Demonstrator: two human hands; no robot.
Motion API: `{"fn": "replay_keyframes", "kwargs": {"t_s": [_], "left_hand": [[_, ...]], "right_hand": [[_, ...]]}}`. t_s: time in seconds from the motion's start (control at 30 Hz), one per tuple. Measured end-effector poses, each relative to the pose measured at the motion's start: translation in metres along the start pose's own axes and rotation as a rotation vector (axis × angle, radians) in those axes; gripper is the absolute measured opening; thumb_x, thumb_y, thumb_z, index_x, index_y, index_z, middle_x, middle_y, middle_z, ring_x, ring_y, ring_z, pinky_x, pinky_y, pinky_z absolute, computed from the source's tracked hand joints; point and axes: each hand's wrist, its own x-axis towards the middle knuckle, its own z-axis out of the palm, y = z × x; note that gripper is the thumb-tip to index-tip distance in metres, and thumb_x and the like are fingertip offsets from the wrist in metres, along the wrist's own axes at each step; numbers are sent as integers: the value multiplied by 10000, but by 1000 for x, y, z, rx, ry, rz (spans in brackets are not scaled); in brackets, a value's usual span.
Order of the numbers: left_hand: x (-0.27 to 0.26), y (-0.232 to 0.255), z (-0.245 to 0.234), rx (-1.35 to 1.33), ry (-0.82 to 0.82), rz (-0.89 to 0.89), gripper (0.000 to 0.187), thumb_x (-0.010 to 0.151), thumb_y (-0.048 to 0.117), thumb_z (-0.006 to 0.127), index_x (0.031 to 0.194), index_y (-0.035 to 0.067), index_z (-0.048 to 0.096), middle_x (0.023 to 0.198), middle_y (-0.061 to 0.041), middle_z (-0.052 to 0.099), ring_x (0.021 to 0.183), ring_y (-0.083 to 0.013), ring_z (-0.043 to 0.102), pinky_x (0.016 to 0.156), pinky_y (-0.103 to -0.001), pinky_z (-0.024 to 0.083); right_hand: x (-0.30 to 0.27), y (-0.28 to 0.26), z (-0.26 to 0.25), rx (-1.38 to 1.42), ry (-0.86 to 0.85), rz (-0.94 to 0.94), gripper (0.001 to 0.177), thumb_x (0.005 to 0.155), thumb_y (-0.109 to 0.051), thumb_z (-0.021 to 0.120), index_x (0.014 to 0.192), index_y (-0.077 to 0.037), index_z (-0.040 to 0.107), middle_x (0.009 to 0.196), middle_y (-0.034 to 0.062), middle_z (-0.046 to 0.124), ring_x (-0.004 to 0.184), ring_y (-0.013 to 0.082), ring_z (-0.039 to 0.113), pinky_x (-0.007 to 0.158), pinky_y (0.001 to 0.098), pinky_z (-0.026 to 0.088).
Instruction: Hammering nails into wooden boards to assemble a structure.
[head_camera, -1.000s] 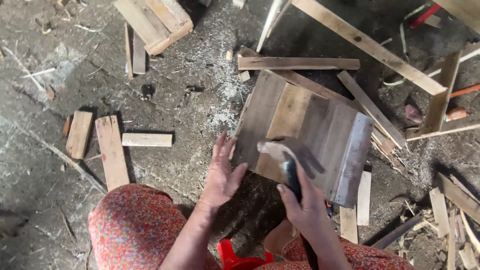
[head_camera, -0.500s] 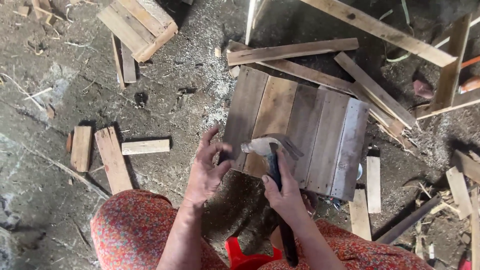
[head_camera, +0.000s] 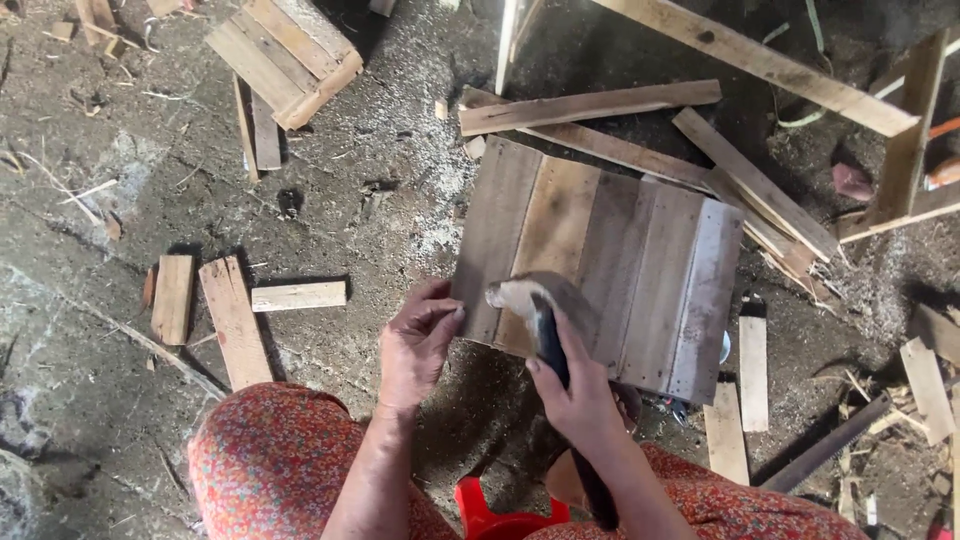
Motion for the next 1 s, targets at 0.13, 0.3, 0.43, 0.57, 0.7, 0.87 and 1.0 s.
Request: {"fn": "replay_keyframes", "kwargs": {"t_s": [0.13,0.3,0.43,0.57,0.7,0.87,1.0], "left_hand": [[3,0,3,96,54,29,122,915,70,702,1018,20,742,1291,-211,680,1168,-329,698,974,-443,643],[3,3,3,106,58,15,147,890,48,728,1032,65,762,1260,-148,698,1108,-260,710,917,-356,655],[2,-10,3,8,73,22,176,885,54,737,1044,125,760,1328,-139,666,1140,-254,698,957,-373,644],[0,-9,5,-175,46,40,248,887,-8,725,1080,144,756,1349,-120,632,1199,-252,657,1072,-384,585],[0,-7,3,-283,-9,-41,241,888,-35,701,1079,107,742,1376,-120,607,1215,-269,648,1060,-404,598],[-1,-3,2,-390,-32,-83,223,915,-45,671,1090,81,728,1376,-122,584,1258,-285,622,1086,-423,582],[-2,9,-5,-282,-102,-151,288,897,-51,580,1154,22,688,1430,-138,538,1191,-259,666,1092,-369,559]], "right_hand": [[-16,-18,-1,-242,34,-313,675,958,-203,634,1551,-93,330,708,14,629,507,111,556,439,275,500],[0,-12,17,-361,-20,-302,622,955,-135,623,1505,-75,338,895,116,701,543,127,608,441,207,583],[-4,-25,9,-318,-6,-279,518,943,-143,623,1411,-13,443,783,73,682,476,121,576,368,233,519],[-6,-51,6,-327,-8,-192,631,935,-214,588,1502,-23,385,680,52,627,445,118,522,350,284,451],[1,-38,12,-390,-50,-242,678,973,-232,573,1567,-148,257,908,96,719,584,153,628,499,259,550],[-9,-65,6,-325,-57,-84,682,940,-244,615,1564,-192,345,872,87,731,582,179,642,560,331,526],[-5,-41,13,-400,-38,-142,647,943,-294,595,1517,-78,387,905,90,702,662,239,647,564,380,516]]}}
